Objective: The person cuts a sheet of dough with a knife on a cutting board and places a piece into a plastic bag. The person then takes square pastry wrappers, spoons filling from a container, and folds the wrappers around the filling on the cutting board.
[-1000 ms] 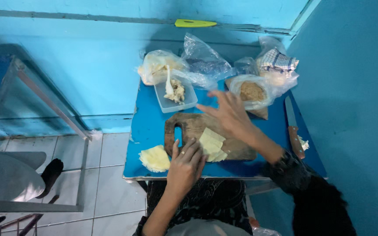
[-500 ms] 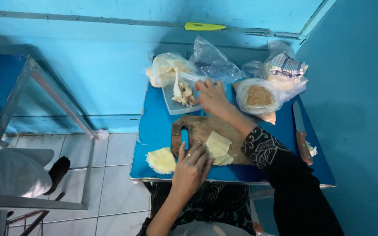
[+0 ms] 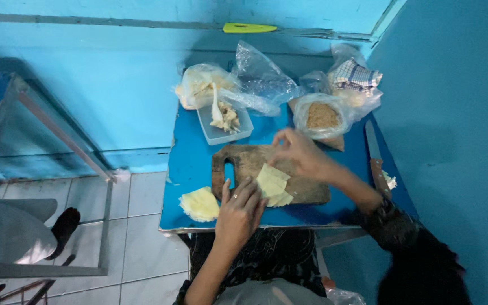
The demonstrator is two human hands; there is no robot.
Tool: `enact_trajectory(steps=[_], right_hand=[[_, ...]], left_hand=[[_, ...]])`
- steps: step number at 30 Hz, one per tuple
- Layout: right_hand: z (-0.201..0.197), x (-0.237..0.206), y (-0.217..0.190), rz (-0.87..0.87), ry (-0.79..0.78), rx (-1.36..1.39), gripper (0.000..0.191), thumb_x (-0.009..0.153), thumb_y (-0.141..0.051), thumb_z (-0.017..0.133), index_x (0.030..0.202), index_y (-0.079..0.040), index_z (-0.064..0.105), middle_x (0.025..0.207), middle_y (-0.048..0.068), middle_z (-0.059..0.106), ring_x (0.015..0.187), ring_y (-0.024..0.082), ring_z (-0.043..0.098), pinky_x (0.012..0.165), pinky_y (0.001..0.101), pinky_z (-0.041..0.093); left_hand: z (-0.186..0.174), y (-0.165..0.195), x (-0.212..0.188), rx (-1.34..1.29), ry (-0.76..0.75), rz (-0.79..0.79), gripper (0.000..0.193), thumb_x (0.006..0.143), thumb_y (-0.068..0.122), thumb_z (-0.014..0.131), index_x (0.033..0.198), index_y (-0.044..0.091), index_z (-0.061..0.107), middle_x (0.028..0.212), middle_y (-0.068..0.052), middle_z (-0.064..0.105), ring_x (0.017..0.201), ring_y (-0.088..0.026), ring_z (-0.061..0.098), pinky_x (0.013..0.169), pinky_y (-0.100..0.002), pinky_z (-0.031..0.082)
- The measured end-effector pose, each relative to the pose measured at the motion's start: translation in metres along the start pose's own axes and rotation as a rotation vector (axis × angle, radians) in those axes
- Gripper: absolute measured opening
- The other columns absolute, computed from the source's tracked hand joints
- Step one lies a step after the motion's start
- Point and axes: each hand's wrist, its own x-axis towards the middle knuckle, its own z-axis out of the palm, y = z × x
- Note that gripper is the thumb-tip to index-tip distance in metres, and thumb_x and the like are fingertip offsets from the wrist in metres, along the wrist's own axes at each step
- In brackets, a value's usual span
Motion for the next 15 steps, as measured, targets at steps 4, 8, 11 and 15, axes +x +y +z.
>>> enact_trajectory(steps=[4, 8, 11, 15], right_hand=[[0.016, -0.044, -0.046, -0.108, 0.114, -0.493, 0.050, 0.077, -0.016, 0.072, 0.125, -0.030, 0.069, 0.129, 0.008, 0.053, 0.112, 0.032, 0.053, 0.097, 0.0557, 0.039], [0.023, -0.043, -0.056, -0.156, 0.194, -0.664, 0.060, 0.081, -0.018, 0.074, 0.139, -0.033, 0.065, 0.133, 0.002, 0.055, 0.113, 0.024, 0.053, 0.103, 0.0539, 0.040], [0.022, -0.034, -0.046, -0.147, 0.267, -0.618, 0.059, 0.080, -0.019, 0.074, 0.137, -0.032, 0.065, 0.132, 0.003, 0.055, 0.115, 0.027, 0.053, 0.101, 0.0525, 0.040], [0.019, -0.036, -0.031, -0.024, 0.251, -0.508, 0.057, 0.075, -0.024, 0.076, 0.131, -0.032, 0.069, 0.131, 0.006, 0.055, 0.116, 0.029, 0.051, 0.096, 0.0523, 0.040]], left_hand=[[0.001, 0.000, 0.000, 0.013, -0.005, 0.002, 0.018, 0.093, 0.017, 0.074, 0.103, 0.003, 0.073, 0.118, -0.012, 0.070, 0.126, -0.029, 0.062, 0.114, -0.061, 0.033], [0.001, 0.002, 0.000, 0.004, -0.009, -0.008, 0.019, 0.092, 0.016, 0.073, 0.104, 0.002, 0.073, 0.119, -0.012, 0.070, 0.126, -0.029, 0.062, 0.115, -0.060, 0.033], [0.002, 0.005, 0.000, 0.014, 0.005, 0.006, 0.018, 0.092, 0.016, 0.073, 0.105, 0.003, 0.073, 0.118, -0.012, 0.070, 0.126, -0.028, 0.062, 0.114, -0.060, 0.033], [0.003, 0.009, 0.002, 0.026, 0.013, -0.004, 0.018, 0.092, 0.017, 0.074, 0.103, 0.003, 0.072, 0.118, -0.011, 0.070, 0.126, -0.027, 0.062, 0.115, -0.059, 0.032]])
